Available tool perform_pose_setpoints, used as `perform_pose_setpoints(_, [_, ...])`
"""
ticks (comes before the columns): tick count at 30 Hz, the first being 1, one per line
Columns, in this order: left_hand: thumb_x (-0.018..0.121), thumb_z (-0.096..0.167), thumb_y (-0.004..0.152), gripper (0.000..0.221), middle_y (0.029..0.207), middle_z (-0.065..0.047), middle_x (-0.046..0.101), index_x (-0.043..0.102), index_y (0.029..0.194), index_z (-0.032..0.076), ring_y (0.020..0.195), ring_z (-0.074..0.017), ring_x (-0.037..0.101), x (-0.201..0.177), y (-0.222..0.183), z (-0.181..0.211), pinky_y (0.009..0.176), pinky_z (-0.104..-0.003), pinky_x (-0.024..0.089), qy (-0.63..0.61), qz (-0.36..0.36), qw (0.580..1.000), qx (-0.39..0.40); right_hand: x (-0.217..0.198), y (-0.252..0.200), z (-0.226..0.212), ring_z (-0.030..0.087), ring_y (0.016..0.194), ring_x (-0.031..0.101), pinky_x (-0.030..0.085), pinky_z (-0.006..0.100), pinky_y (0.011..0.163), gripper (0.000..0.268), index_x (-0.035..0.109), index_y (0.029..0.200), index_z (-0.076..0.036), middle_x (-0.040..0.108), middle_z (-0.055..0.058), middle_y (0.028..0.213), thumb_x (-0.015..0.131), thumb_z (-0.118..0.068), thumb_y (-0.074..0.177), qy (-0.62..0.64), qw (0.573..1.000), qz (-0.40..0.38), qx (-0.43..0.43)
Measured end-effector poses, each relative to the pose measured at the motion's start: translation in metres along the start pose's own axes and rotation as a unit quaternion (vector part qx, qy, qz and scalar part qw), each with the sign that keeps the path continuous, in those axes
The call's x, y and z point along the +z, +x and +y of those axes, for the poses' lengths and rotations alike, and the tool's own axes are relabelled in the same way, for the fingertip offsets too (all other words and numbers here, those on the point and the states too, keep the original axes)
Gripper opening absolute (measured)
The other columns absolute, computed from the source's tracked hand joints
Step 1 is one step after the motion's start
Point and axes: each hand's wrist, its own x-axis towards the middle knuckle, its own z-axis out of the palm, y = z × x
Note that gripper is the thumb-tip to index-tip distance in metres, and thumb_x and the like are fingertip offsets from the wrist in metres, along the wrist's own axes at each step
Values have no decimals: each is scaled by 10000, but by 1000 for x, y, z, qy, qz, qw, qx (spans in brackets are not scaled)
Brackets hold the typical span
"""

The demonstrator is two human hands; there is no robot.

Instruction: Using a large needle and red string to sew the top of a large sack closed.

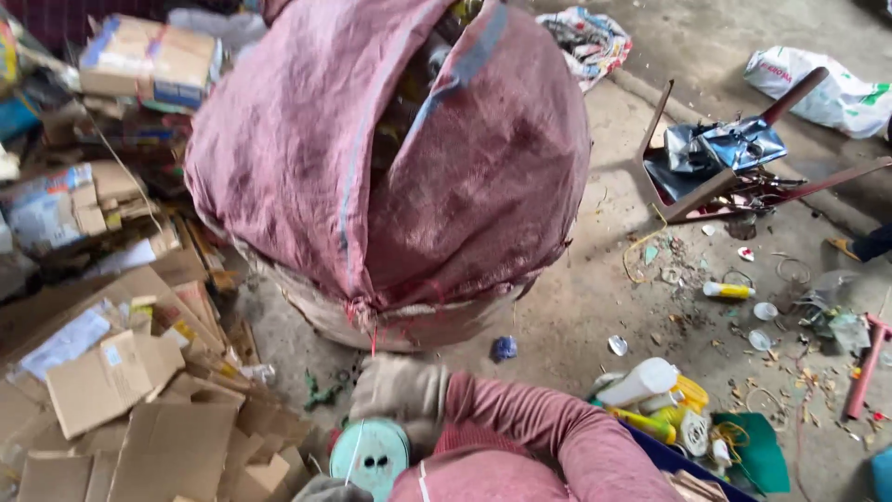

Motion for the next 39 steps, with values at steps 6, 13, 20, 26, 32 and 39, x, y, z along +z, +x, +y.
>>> perform_pose_setpoints(6, [591,339,915,339,806,-34,660,699,1042,44,660,-148,609,87,-15,71,533,-296,478,-428,123,895,33,-16,-75,-29,220,830,678,561,341,721,190,725,1086,-41,711,100,916,685,-149,935,338,894,132,264])
perform_pose_setpoints(13, [640,292,952,604,1424,-273,561,511,1423,-63,1322,-437,535,140,105,188,1122,-469,395,473,244,717,450,-97,-356,-182,179,725,550,478,337,658,221,648,806,-16,560,59,757,638,-80,1017,453,602,488,441])
perform_pose_setpoints(20, [663,273,907,172,872,-101,689,684,978,118,843,-337,663,135,171,139,787,-474,522,530,147,728,410,-188,-644,-265,164,691,645,507,300,591,492,633,1089,32,660,63,751,561,-453,1039,429,386,268,772])
perform_pose_setpoints(26, [607,183,874,123,728,-139,651,612,791,92,706,-387,648,126,179,94,641,-484,511,415,243,797,366,-176,-142,-123,251,906,637,509,369,839,370,663,1285,-44,669,148,978,607,-28,920,-226,834,156,479])
perform_pose_setpoints(32, [635,203,896,194,700,-175,637,598,752,78,717,-423,628,105,164,101,667,-539,481,485,266,751,360,-118,14,18,185,623,631,520,361,572,109,661,984,-126,614,17,727,632,-133,879,-395,884,-99,230])
perform_pose_setpoints(39, [654,172,857,165,694,-152,633,578,762,61,704,-374,639,103,145,110,669,-477,509,391,299,806,328,-66,81,142,297,802,705,527,506,661,185,794,963,-123,772,82,917,628,-188,914,-411,737,-466,265])
